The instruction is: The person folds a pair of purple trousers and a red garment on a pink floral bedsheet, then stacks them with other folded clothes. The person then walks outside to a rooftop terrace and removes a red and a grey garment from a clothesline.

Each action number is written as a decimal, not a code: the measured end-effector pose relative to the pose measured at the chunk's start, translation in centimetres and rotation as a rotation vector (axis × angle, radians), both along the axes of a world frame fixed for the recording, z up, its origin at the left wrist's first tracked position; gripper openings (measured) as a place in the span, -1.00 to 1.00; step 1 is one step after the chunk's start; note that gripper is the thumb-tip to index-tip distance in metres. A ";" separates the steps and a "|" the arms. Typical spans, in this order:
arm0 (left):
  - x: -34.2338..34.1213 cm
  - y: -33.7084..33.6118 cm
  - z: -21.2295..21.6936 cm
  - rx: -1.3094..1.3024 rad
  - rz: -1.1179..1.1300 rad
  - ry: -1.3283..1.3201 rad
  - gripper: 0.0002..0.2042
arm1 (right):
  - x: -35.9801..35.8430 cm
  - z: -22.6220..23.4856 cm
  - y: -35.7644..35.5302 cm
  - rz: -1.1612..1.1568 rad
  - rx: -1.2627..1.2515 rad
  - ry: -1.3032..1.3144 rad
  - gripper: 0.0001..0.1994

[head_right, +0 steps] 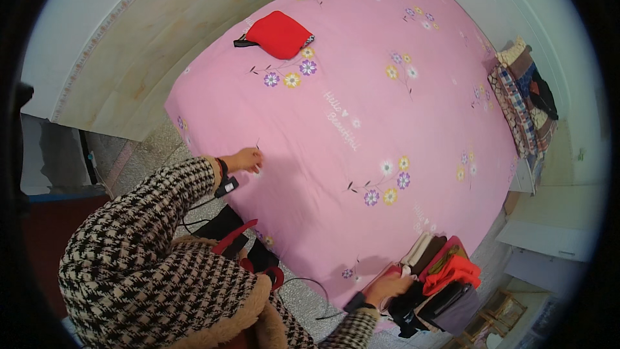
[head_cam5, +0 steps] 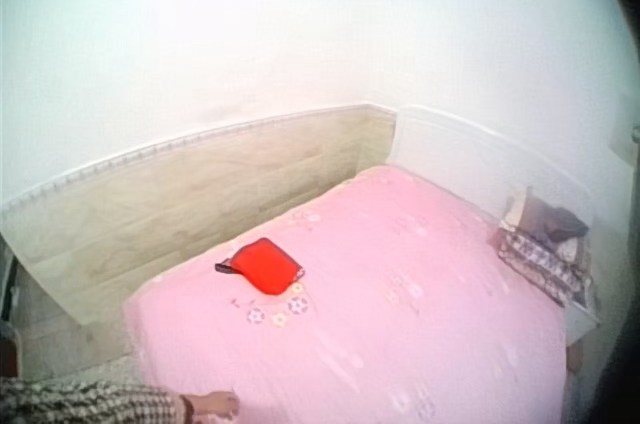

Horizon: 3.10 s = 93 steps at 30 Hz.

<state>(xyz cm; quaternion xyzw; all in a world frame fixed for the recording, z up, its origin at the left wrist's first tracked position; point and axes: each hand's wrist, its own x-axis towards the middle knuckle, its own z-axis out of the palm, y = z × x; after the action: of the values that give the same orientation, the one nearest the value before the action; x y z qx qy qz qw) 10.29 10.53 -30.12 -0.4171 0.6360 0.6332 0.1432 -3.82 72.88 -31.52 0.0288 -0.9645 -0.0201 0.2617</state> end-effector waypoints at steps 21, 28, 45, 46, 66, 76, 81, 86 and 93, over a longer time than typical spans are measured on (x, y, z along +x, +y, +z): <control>-8.1 -12.6 5.2 -0.410 0.411 0.424 -0.65 | 9.7 -8.0 -29.2 0.577 -0.686 -1.379 -0.19; -8.2 -13.0 1.6 -0.283 0.712 0.423 -0.75 | 13.7 -10.2 -26.5 0.575 -0.637 -1.342 -0.17; -12.3 -7.9 12.6 -0.203 0.443 0.643 -0.84 | 9.7 -10.6 -21.1 0.398 -0.638 -1.398 -0.28; -13.4 -7.0 13.1 -0.166 0.385 0.660 -0.84 | 9.1 -10.9 -20.6 0.340 -0.667 -1.393 -0.32; -9.9 8.2 28.0 0.029 -0.206 1.049 -0.83 | -0.8 10.4 -28.0 0.812 -0.816 -0.461 -0.40; -9.9 16.2 27.3 0.014 -0.505 0.914 -0.86 | 1.1 19.8 -31.4 1.103 -1.055 -0.385 -0.60; -11.0 12.7 23.5 -0.040 -0.510 1.039 -0.83 | -0.6 21.3 -27.2 0.956 -1.675 -0.583 -0.69; -10.1 10.6 15.6 -0.320 -0.584 0.806 -0.65 | -1.1 22.9 -24.0 0.991 -1.853 -0.803 -0.65; -10.5 16.0 13.3 0.353 -0.521 1.068 -0.59 | 0.7 24.5 -23.8 1.052 -1.790 -0.937 -0.56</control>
<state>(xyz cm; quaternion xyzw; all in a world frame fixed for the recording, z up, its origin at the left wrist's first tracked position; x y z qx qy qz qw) -0.25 26.50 -16.83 0.1565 0.5865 0.7944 0.0219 -3.14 49.04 -7.02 0.2373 -0.5038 0.8004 -0.2218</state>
